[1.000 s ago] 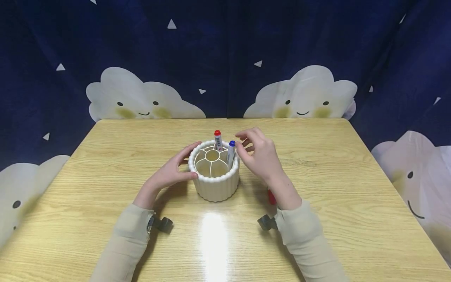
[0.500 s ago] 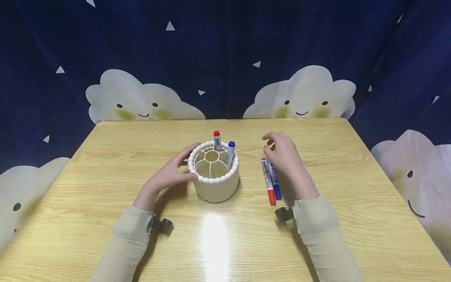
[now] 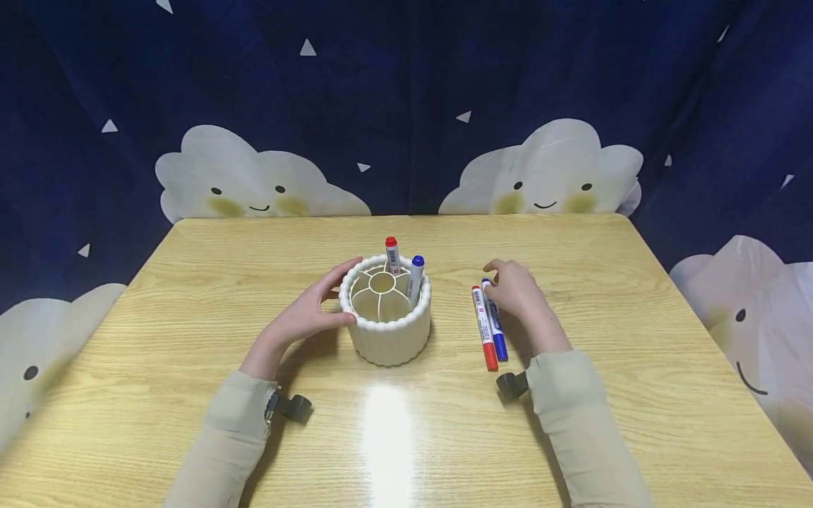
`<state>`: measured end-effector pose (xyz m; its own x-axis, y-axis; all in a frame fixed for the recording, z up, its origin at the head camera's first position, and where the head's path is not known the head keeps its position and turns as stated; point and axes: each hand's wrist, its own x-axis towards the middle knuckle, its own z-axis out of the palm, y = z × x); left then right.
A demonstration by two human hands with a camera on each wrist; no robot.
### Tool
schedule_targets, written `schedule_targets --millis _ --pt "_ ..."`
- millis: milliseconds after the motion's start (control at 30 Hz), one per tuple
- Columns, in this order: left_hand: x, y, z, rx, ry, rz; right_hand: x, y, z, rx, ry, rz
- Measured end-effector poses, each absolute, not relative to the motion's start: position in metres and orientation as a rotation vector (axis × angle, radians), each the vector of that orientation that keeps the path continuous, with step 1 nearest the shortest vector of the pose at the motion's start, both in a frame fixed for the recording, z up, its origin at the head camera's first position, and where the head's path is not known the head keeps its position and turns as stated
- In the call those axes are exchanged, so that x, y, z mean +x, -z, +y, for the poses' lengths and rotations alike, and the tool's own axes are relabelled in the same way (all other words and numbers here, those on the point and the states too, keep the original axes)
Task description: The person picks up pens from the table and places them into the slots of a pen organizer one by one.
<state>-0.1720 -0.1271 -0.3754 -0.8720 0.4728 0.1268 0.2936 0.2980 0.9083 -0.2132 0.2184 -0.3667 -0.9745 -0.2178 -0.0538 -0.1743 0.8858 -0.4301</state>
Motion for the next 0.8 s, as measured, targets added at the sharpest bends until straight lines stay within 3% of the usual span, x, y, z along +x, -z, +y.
schedule_targets --millis 533,800 --pt "-0.163 0.357 -0.124 0.679 -1.612 2.349 -0.220 0.380 0.220 -0.263 0.668 2.877" --pt "-0.172 0.375 -0.127 0.725 -1.618 2.383 -0.211 0.364 0.221 -0.236 0.707 2.914"
